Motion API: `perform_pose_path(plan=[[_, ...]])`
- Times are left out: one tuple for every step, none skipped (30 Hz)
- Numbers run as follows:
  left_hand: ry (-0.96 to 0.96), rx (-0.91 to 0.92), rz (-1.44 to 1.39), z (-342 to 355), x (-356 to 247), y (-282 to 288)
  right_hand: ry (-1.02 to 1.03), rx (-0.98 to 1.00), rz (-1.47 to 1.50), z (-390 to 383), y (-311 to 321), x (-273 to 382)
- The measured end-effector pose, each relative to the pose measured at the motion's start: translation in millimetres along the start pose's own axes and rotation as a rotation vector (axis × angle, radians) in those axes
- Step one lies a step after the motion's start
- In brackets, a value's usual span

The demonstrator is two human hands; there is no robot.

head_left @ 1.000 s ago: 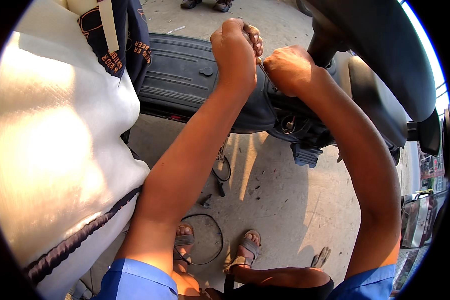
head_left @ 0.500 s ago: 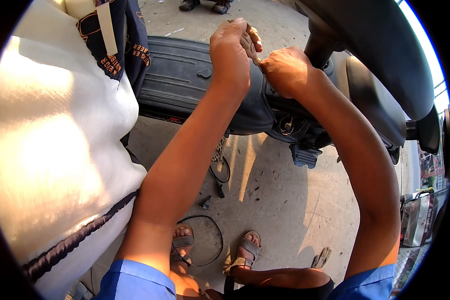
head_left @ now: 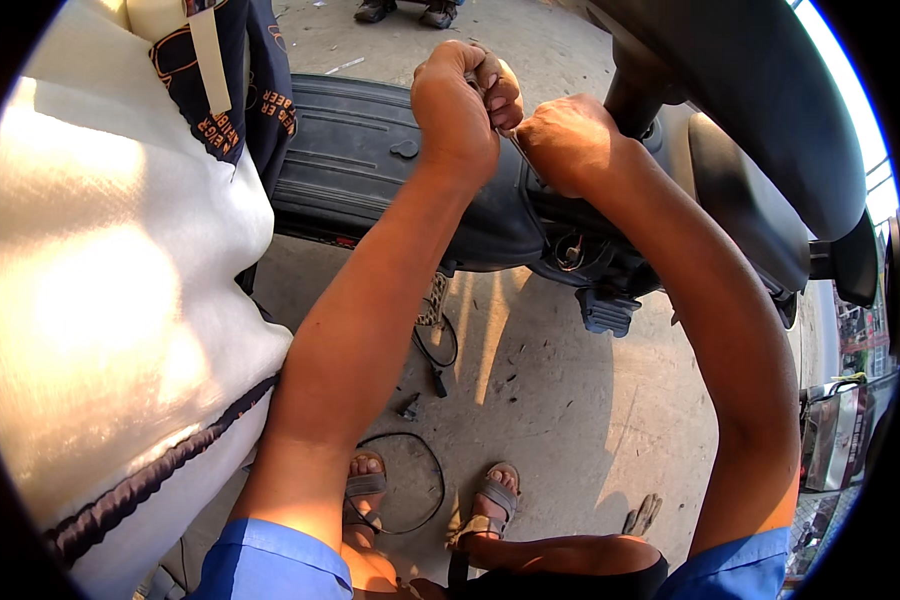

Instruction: The person uses a screwdriver to manipulate a black electronic component and wires near the seat of a scooter. They connect a power adapter to the scooter's wiring and place the component on the scooter's floorboard.

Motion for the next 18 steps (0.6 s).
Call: perform_pose_path(plan=[[0.016, 0.074, 0.004, -1.0, 0.1, -2.5, 0.012, -0.052, 0.023, 0.4, 1.0, -0.1], [0.031, 0.148, 0.009, -2.2, 0.4, -4.6, 0.011, -0.037, 0.015, 0.5, 0.2, -0.2], [0.044, 0.196, -0.014, -3.1, 0.3, -5.0, 0.010, -0.022, 0.006, 0.7, -0.1, -0.3], [0.057, 0.244, -0.036, -4.0, 0.0, -5.7, 0.009, -0.008, -0.002, 0.8, -0.6, -0.5], [0.071, 0.292, -0.058, -7.0, -1.9, -10.6, 0.009, -0.021, 0.006, 1.7, -1.0, -0.5], [0.003, 0.214, -0.024, -6.0, -5.1, -7.6, 0.009, -0.035, 0.015, 2.8, -2.7, -0.8], [-0.064, 0.137, 0.010, -7.1, -4.9, -6.7, 0.009, -0.048, 0.023, 3.8, -2.7, -0.8], [-0.130, 0.059, 0.042, -10.3, -6.6, -6.0, 0.006, -0.054, 0.024, 3.7, -1.9, -0.5], [-0.171, 0.002, 0.072, -13.7, -8.2, -4.2, 0.004, -0.059, 0.025, 3.1, -0.3, 0.0], [-0.211, -0.055, 0.101, -17.5, -10.7, -2.0, 0.003, -0.065, 0.025, 3.1, 0.9, 0.4], [-0.251, -0.110, 0.131, -20.6, -13.2, 0.7, -0.002, -0.057, 0.029, 3.2, 0.0, 0.0], [-0.230, -0.104, 0.126, -22.1, -11.1, -0.7, -0.007, -0.048, 0.033, 3.3, -1.0, -0.3], [-0.208, -0.098, 0.120, -23.2, -9.0, -2.0, -0.011, -0.038, 0.037, 3.3, -2.2, -0.6], [-0.189, -0.091, 0.115, -24.0, -7.7, -3.2, -0.009, -0.029, 0.027, 2.6, -1.6, -0.4], [-0.165, -0.099, 0.109, -21.7, -6.6, -1.1, -0.006, -0.019, 0.018, 1.5, -0.9, -0.4], [-0.140, -0.107, 0.102, -17.3, -6.1, 2.2, -0.004, -0.008, 0.008, 0.1, -0.2, -0.4], [-0.119, -0.115, 0.097, -13.2, -6.8, 4.0, -0.009, 0.025, -0.014, -0.4, 1.3, 0.1], [-0.119, -0.120, 0.079, -10.3, -7.2, 4.3, -0.015, 0.058, -0.035, -1.1, 3.5, 1.3]])
Point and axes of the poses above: each hand's wrist, its own z-axis towards the middle knuckle, its own y-axis out of the back of the hand, x = y × z, the point moved 9 cm from there along z, towards the middle knuckle, and after that the axes turned 7 degrees about -x, right-handed, at the moved point
